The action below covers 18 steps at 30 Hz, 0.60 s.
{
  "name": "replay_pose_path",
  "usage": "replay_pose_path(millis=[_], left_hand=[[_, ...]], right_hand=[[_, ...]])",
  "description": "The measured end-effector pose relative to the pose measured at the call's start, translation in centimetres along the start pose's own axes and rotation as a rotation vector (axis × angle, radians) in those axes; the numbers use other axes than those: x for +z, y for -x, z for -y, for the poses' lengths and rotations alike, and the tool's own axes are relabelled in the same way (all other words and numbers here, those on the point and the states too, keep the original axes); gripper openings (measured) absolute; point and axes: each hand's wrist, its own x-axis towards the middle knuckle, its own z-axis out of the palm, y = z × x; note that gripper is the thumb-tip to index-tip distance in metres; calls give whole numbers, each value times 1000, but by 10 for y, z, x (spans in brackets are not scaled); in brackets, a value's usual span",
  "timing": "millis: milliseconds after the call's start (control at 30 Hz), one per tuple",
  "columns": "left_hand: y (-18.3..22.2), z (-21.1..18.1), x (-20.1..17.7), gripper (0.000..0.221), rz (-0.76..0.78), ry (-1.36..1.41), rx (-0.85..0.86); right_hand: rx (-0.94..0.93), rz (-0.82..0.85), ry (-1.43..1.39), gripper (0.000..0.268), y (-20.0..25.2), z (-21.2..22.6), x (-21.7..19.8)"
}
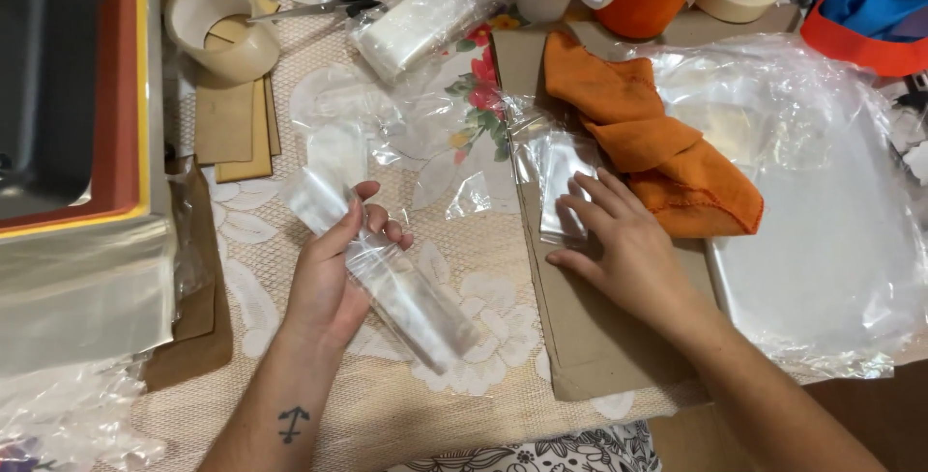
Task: Sorting and packing small plastic bags into larger plastic sleeves on a workspace table.
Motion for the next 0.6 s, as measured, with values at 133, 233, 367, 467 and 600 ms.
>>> replay_pose_path(millis=[133, 233, 367, 467, 600], left_hand=[[1, 2, 0, 29, 31, -11, 9], [2, 3, -2, 29, 45, -5, 8], [1, 3, -4, 30, 60, -1, 2], [-1, 4, -4, 30, 59, -17, -4], [1, 7, -2, 29, 47, -50, -2]], right_hand=[[-52, -53, 28, 50, 5, -28, 20], [-266, -243, 299, 33, 5, -42, 35], [-295, -288, 362, 36, 3, -40, 31], [-80, -170, 246, 50, -1, -27, 14], [269, 22, 200, 93, -19, 18, -16]])
